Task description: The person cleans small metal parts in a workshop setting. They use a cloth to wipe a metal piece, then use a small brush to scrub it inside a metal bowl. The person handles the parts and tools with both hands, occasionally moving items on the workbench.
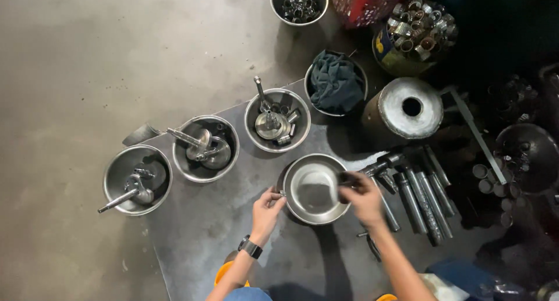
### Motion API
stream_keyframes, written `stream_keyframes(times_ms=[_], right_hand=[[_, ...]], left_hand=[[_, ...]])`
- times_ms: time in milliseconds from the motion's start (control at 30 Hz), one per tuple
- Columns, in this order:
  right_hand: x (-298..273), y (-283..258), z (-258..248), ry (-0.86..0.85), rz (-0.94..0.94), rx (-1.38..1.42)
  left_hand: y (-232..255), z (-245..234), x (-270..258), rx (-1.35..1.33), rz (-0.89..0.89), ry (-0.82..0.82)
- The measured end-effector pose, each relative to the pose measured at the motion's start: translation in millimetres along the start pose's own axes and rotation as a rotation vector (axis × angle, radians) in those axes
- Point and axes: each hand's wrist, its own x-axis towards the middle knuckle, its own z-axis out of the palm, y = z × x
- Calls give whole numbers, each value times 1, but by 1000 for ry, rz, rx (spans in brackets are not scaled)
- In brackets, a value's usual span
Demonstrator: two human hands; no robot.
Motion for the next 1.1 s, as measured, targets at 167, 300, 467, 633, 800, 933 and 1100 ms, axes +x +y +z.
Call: stream_keyframes(times_ms=[167, 300, 467, 633, 800, 933, 1100], right_hand=[[10, 24, 60, -237, -630, -552], [18, 36, 87, -331, -750, -955], [16, 29, 96, -358, -708, -968], [14, 29, 99, -363, -679, -958], [12, 33, 95, -304, -684, -883], [16, 42, 95, -367, -659, -924], [22, 45, 94, -408, -568, -937]], left_hand=[[9, -12, -7, 166, 20, 14], [9, -14, -14, 57, 11, 20], [12, -26, -20, -96, -109, 44], [15, -26, -21, -137, -122, 58], [20, -22, -20, -150, -134, 35], [21, -23, -22, -177, -159, 40], [19, -25, -24, -164, -126, 19]])
